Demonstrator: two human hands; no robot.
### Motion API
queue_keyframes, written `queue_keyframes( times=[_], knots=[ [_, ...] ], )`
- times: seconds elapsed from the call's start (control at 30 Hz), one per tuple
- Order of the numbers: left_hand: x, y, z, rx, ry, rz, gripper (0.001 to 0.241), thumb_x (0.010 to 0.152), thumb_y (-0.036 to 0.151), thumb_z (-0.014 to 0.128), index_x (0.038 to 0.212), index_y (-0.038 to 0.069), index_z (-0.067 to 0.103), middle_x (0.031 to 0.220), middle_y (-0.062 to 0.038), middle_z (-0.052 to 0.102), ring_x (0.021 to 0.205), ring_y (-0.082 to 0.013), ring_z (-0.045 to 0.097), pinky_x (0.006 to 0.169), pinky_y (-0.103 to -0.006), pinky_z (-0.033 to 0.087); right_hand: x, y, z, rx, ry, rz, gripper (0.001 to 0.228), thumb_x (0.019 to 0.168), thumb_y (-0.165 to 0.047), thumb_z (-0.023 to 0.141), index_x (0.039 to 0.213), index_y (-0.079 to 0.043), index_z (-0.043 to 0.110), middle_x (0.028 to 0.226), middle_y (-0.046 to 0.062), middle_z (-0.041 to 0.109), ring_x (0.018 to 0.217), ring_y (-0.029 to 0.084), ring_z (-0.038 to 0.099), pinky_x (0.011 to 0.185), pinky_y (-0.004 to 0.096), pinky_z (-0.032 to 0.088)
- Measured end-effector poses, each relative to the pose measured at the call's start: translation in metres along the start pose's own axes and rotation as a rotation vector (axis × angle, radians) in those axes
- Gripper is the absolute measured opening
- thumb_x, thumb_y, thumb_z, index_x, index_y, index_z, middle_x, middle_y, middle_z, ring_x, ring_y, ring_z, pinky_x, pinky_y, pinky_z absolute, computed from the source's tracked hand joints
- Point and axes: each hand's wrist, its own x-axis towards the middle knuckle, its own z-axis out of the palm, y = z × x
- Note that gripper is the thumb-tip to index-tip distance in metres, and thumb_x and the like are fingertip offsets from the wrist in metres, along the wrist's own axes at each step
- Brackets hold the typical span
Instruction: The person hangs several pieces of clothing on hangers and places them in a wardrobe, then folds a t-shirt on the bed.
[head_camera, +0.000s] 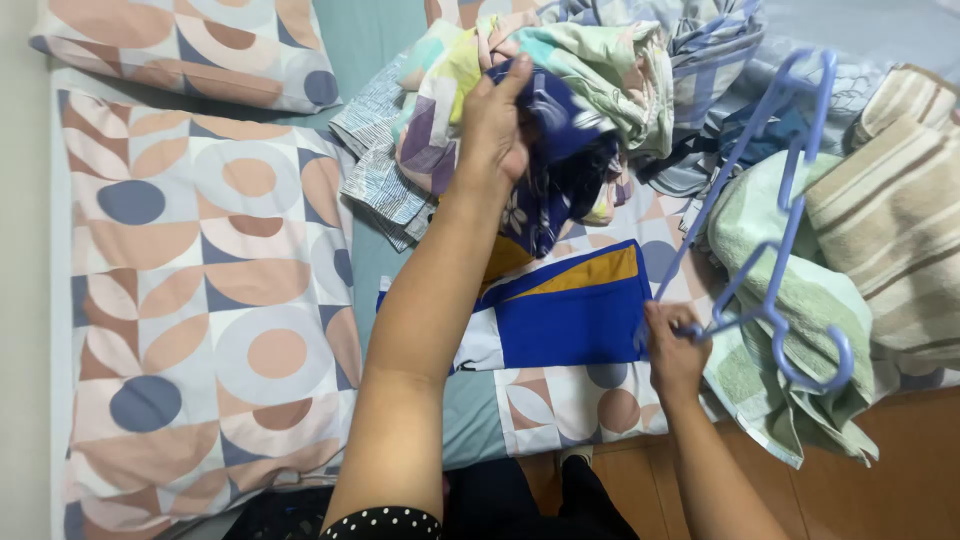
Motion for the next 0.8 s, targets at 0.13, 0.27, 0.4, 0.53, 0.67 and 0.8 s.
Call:
queue_keyframes(
  times=[0.13,0.27,0.4,0.53,0.67,0.8],
  knots=[
    [-0.052,0.01,0.042,0.01,-0.157,-0.109,0.029,0.09,0.018,0.073,0.11,0.003,0.06,0.093,-0.01,0.07,0.079,-0.0239,0.071,0.071,-0.0527,0.064,0.011,-0.105,0.045,-0.097,-0.147,-0.357,0.047,0.085,-0.013,0.084,0.126,-0.003,0.064,0.096,-0.004,0.062,0.064,0.002,0.046,0.056,0.019,0.037],
    [-0.116,0.031,0.073,-0.033,-0.24,-0.083,0.03,0.09,0.016,0.073,0.112,0.002,0.057,0.096,-0.011,0.071,0.082,-0.0226,0.073,0.072,-0.0502,0.064,0.026,-0.172,0.075,-0.328,-0.188,-0.583,0.059,0.073,-0.007,0.098,0.121,0.002,0.066,0.086,0.003,0.06,0.068,0.007,0.046,0.06,0.022,0.042],
    [-0.134,0.064,0.072,0.063,-0.181,0.072,0.031,0.086,0.017,0.075,0.108,0.002,0.059,0.087,-0.012,0.07,0.07,-0.024,0.073,0.066,-0.0463,0.067,0.075,-0.168,0.057,-0.033,-0.284,-0.494,0.013,0.093,0.0,0.079,0.106,0.0,0.077,0.087,-0.002,0.072,0.074,0.005,0.061,0.066,0.021,0.049],
    [-0.128,0.085,0.04,0.12,0.007,0.147,0.032,0.088,0.026,0.081,0.095,0.002,0.06,0.081,-0.011,0.07,0.062,-0.0197,0.068,0.061,-0.0397,0.063,0.093,-0.213,0.028,0.067,-0.288,-0.55,0.009,0.089,0.005,0.077,0.093,-0.002,0.072,0.083,-0.002,0.071,0.071,0.006,0.062,0.063,0.022,0.049],
    [-0.124,0.065,0.02,0.163,0.13,0.153,0.034,0.089,0.036,0.082,0.091,0.012,0.059,0.073,0.0,0.054,0.057,-0.0117,0.053,0.057,-0.0339,0.052,0.079,-0.251,0.008,0.042,-0.381,-0.624,0.004,0.098,0.003,0.075,0.096,0.0,0.074,0.088,0.001,0.073,0.076,0.005,0.064,0.066,0.022,0.05],
    [-0.171,0.082,0.051,0.039,0.028,0.197,0.028,0.085,0.035,0.076,0.088,0.014,0.057,0.078,0.003,0.065,0.066,-0.0128,0.065,0.063,-0.0378,0.057,0.066,-0.282,-0.006,0.028,-0.417,-0.628,0.006,0.102,-0.001,0.079,0.097,0.0,0.075,0.084,-0.001,0.07,0.071,0.005,0.06,0.063,0.021,0.047]
  ],
)
